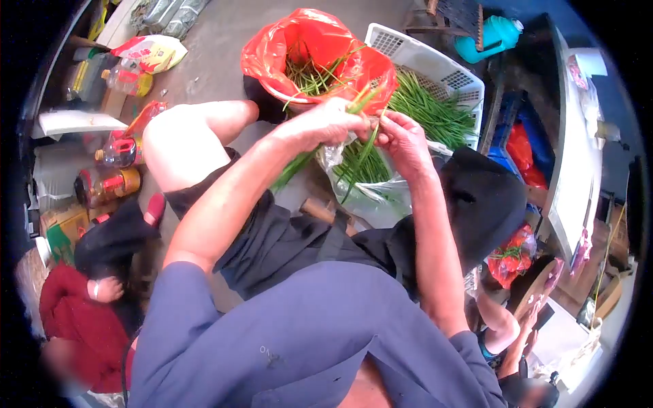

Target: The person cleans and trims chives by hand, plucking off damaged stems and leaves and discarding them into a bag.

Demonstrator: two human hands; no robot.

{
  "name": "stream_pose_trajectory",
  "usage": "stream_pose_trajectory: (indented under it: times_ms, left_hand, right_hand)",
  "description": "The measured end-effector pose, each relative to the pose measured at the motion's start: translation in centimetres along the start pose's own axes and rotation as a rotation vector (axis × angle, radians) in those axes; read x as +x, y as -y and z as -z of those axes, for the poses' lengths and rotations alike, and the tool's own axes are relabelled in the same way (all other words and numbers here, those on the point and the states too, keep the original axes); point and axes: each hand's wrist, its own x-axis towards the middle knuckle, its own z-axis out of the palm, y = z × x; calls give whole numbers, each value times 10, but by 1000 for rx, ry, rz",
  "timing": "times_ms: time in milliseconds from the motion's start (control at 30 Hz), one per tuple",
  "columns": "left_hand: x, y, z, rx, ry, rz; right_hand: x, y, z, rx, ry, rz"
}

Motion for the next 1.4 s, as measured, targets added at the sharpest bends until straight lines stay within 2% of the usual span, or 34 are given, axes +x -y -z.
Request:
stream_pose_trajectory:
  times_ms: [67,267,400,567,767,867,1033,1100,1133,1400]
  left_hand:
    - [-2,2,-12,-57,94,67]
    - [2,7,-15,-150,91,78]
    - [0,3,-12,-193,102,87]
    - [3,4,-11,-215,82,97]
    - [5,10,-14,-80,112,85]
    - [6,11,-13,-48,107,127]
    - [9,15,-9,-34,134,161]
    - [7,13,-7,-86,196,180]
    - [7,12,-6,-83,197,182]
    - [4,4,-7,-145,154,182]
  right_hand:
    - [-2,-1,-3,14,1,27]
    - [1,-12,-9,-60,-128,203]
    - [-1,-16,-6,-79,-268,224]
    - [-1,-20,-5,-21,-249,218]
    - [4,-34,-10,-392,-218,354]
    - [5,-36,-9,-443,-309,268]
    - [12,-39,-1,-506,-366,290]
    - [16,-37,4,-224,-502,184]
    - [16,-36,6,-222,-503,184]
    - [10,-32,-6,67,-357,233]
